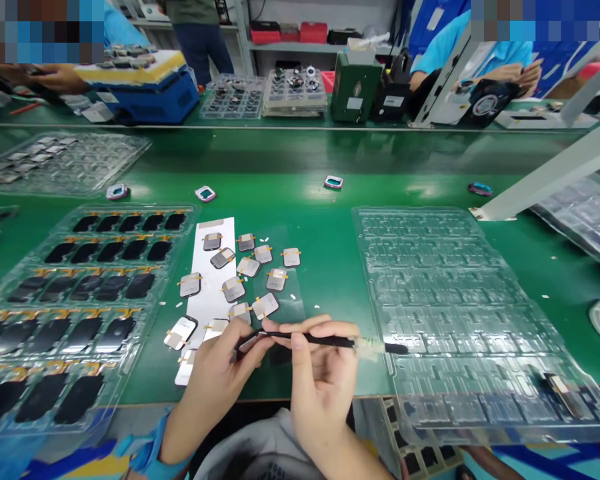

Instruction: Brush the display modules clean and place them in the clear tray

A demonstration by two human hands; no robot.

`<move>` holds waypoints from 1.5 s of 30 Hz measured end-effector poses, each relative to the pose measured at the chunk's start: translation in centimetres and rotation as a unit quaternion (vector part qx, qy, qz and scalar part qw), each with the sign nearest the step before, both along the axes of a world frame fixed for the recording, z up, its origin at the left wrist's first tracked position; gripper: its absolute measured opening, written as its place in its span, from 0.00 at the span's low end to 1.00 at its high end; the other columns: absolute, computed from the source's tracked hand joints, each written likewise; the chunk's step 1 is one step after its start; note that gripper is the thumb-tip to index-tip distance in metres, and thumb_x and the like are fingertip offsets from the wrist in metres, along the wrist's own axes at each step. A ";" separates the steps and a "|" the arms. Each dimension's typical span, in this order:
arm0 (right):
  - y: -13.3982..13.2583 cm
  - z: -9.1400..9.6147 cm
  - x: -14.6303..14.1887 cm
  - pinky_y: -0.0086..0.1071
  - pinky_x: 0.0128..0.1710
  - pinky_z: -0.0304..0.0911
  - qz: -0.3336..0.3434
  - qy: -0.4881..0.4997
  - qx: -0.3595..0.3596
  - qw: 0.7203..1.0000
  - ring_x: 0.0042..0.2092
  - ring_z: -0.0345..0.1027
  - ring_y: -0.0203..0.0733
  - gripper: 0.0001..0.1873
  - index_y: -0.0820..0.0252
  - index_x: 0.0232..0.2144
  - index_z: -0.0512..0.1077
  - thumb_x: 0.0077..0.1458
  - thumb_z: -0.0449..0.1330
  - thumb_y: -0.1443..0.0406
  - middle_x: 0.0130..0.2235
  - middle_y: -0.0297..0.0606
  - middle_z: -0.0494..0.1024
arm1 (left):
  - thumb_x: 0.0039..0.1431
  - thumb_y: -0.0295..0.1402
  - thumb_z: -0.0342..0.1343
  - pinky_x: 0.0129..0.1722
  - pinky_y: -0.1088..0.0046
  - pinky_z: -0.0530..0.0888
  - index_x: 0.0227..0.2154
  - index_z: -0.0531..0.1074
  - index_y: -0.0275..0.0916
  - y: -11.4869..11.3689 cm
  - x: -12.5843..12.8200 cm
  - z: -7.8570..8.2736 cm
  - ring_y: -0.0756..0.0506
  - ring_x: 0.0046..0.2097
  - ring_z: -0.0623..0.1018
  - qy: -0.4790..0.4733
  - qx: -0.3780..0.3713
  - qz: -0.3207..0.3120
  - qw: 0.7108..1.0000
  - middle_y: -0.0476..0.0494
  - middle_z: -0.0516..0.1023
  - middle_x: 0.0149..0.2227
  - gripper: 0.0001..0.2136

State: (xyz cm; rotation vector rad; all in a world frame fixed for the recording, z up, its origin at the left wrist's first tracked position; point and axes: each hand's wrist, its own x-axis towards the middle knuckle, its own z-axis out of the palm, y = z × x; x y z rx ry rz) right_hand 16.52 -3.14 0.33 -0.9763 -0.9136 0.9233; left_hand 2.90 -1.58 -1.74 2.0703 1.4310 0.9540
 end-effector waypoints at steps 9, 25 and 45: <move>-0.3 -0.1 -0.5 0.34 0.34 0.78 0.000 -0.019 0.015 1.000 0.41 0.79 0.40 0.08 0.48 0.40 0.60 0.66 0.54 0.69 0.36 0.32 0.75 | 0.70 0.29 0.47 0.47 0.74 0.75 0.53 0.68 0.43 0.3 -0.3 0.7 0.47 0.49 0.81 -0.065 -0.091 -0.095 0.989 0.42 0.80 0.49 0.12; 0.5 -1.9 -1.9 0.44 0.43 0.80 -0.040 -0.057 0.136 0.988 0.44 0.79 0.43 0.15 0.54 0.43 0.61 0.62 0.51 0.79 0.38 0.36 0.75 | 0.72 0.32 0.40 0.58 0.61 0.69 0.69 0.49 0.49 -0.1 -0.1 0.4 0.41 0.60 0.71 -0.079 -0.146 -0.066 0.984 0.41 0.69 0.62 0.25; 0.5 -2.2 -1.7 0.44 0.43 0.80 -0.036 -0.068 0.142 0.987 0.44 0.78 0.41 0.16 0.55 0.43 0.60 0.61 0.50 0.80 0.39 0.37 0.75 | 0.72 0.31 0.38 0.58 0.63 0.68 0.70 0.47 0.51 0.1 -0.1 0.2 0.42 0.61 0.70 -0.082 -0.139 -0.075 0.984 0.43 0.65 0.65 0.25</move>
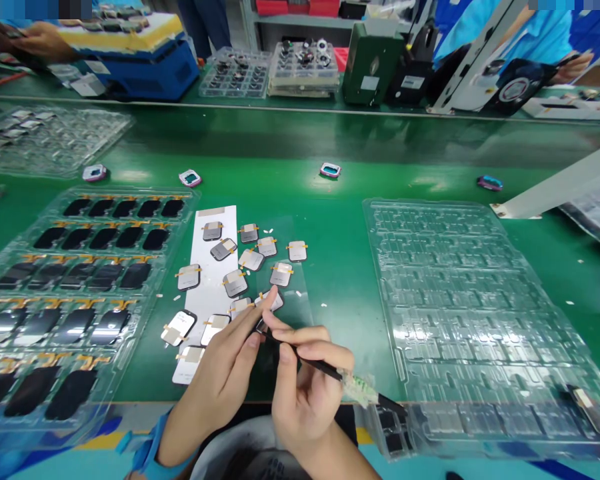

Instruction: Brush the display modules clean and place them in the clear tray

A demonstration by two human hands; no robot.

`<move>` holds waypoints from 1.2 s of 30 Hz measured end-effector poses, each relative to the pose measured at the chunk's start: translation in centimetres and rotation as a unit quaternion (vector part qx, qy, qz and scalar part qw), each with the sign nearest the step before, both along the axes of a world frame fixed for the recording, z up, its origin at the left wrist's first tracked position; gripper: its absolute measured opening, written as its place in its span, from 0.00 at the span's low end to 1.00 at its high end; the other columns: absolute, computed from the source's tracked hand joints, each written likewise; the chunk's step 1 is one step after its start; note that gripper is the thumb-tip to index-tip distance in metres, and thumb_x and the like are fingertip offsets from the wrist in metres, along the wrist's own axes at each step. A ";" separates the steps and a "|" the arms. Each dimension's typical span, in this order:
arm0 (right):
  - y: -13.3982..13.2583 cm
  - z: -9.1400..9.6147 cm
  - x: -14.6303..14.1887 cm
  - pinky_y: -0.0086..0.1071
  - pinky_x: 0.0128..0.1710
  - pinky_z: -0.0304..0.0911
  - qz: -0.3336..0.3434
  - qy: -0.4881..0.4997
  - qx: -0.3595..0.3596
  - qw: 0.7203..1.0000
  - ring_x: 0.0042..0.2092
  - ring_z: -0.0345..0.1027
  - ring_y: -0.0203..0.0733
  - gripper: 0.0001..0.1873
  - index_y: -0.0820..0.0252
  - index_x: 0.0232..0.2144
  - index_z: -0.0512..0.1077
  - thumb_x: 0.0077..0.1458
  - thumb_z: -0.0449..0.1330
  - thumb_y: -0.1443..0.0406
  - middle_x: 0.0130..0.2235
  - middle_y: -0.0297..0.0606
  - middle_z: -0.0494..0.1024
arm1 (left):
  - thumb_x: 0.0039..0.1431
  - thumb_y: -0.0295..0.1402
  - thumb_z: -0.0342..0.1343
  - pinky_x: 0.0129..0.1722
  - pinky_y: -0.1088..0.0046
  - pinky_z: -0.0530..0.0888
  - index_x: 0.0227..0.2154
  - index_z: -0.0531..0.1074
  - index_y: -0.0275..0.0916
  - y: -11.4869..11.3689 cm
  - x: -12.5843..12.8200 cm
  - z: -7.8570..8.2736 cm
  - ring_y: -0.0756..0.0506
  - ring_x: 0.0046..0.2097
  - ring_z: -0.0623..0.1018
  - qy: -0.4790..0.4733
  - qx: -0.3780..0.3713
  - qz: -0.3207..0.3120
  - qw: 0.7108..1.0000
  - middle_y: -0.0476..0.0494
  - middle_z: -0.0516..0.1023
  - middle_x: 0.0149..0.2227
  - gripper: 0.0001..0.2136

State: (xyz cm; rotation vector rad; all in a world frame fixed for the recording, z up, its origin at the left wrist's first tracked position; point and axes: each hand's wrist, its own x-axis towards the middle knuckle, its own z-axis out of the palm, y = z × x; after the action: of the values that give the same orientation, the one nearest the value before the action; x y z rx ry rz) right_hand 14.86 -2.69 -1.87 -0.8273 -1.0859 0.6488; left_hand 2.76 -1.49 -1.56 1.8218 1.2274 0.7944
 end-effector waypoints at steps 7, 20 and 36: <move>0.0 0.1 0.1 0.40 0.44 0.80 0.003 -0.010 0.008 1.000 0.45 0.78 0.40 0.17 0.56 0.43 0.61 0.60 0.51 0.81 0.39 0.37 0.76 | 0.72 0.30 0.38 0.57 0.62 0.69 0.70 0.47 0.51 -0.1 -0.1 0.1 0.41 0.57 0.72 -0.003 -0.002 -0.001 1.000 0.42 0.70 0.60 0.26; 0.1 0.3 0.3 0.41 0.40 0.79 0.008 0.022 -0.009 1.000 0.43 0.78 0.41 0.14 0.55 0.43 0.63 0.62 0.51 0.79 0.38 0.37 0.76 | 0.72 0.32 0.40 0.56 0.66 0.71 0.68 0.55 0.46 0.0 -0.1 -0.1 0.42 0.58 0.73 0.001 0.010 0.009 1.000 0.40 0.74 0.56 0.23; -6.5 4.3 10.8 0.27 0.20 0.57 -0.032 -0.325 -0.197 0.924 0.24 0.62 0.32 0.04 0.56 0.30 0.71 0.59 0.61 0.67 0.30 0.32 0.71 | 0.72 0.33 0.37 0.29 0.75 0.72 0.71 0.42 0.51 -1.6 1.0 2.2 0.48 0.28 0.74 0.016 -0.004 -0.201 0.979 0.50 0.74 0.30 0.26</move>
State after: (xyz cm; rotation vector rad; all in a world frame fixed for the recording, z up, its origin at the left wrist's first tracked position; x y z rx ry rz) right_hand 25.68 -9.16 2.45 -1.4896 -1.5392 0.5529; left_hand 3.72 -3.13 0.63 1.9938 0.8352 0.5307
